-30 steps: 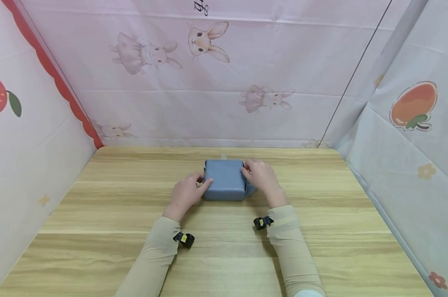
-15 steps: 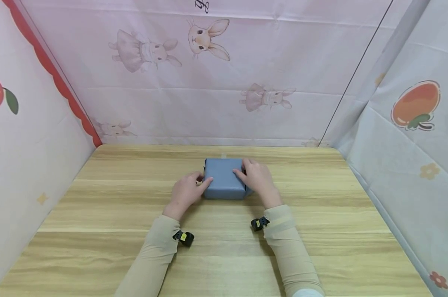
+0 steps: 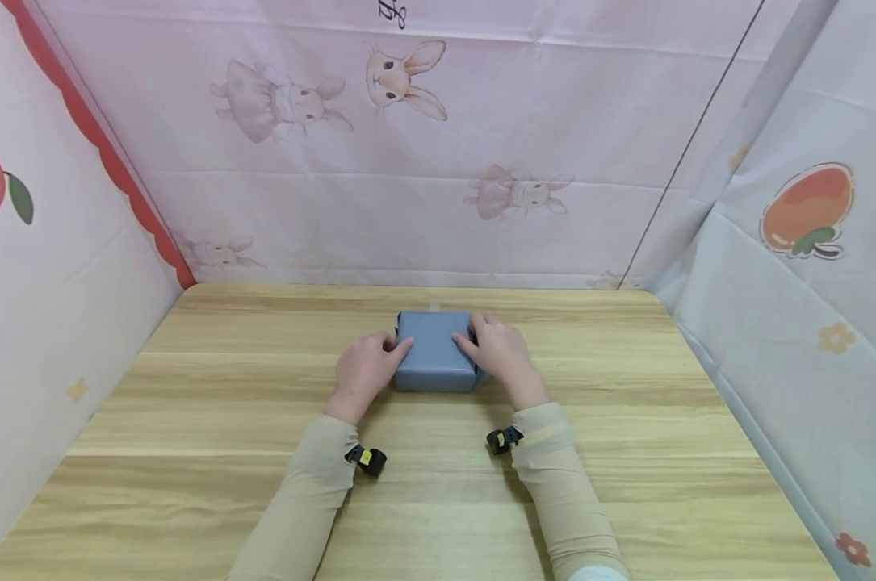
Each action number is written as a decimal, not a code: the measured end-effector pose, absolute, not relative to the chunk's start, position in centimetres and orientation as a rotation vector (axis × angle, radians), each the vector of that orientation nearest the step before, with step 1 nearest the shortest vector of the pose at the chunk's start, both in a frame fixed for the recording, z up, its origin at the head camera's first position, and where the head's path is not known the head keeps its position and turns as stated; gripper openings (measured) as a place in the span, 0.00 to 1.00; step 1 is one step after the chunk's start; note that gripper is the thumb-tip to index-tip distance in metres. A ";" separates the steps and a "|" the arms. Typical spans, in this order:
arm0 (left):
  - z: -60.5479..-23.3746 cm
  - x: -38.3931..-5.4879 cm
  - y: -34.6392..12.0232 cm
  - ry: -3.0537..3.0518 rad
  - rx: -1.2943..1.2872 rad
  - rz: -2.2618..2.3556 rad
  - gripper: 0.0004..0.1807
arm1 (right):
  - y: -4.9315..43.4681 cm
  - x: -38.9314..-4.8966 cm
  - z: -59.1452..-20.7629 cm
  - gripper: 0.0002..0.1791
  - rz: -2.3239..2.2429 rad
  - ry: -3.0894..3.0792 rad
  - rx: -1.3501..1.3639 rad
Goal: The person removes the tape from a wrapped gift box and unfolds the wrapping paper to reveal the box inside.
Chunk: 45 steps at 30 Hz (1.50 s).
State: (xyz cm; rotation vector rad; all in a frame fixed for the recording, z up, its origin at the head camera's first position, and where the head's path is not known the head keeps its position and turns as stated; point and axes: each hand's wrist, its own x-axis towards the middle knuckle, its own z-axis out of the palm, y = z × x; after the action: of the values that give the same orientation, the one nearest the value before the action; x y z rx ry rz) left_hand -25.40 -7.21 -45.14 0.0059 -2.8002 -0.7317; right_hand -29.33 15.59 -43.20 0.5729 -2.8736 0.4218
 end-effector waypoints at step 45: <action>-45.5 -26.8 -10.4 -2.714 0.075 -0.879 0.12 | 15.4 -29.4 -43.2 0.20 0.475 -2.945 0.516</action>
State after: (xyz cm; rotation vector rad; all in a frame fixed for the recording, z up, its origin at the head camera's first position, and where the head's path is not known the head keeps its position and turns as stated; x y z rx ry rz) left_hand -26.78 -10.37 -45.46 0.0752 -2.7145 -0.8795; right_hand -29.40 15.37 -43.22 0.5156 -2.9454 0.4752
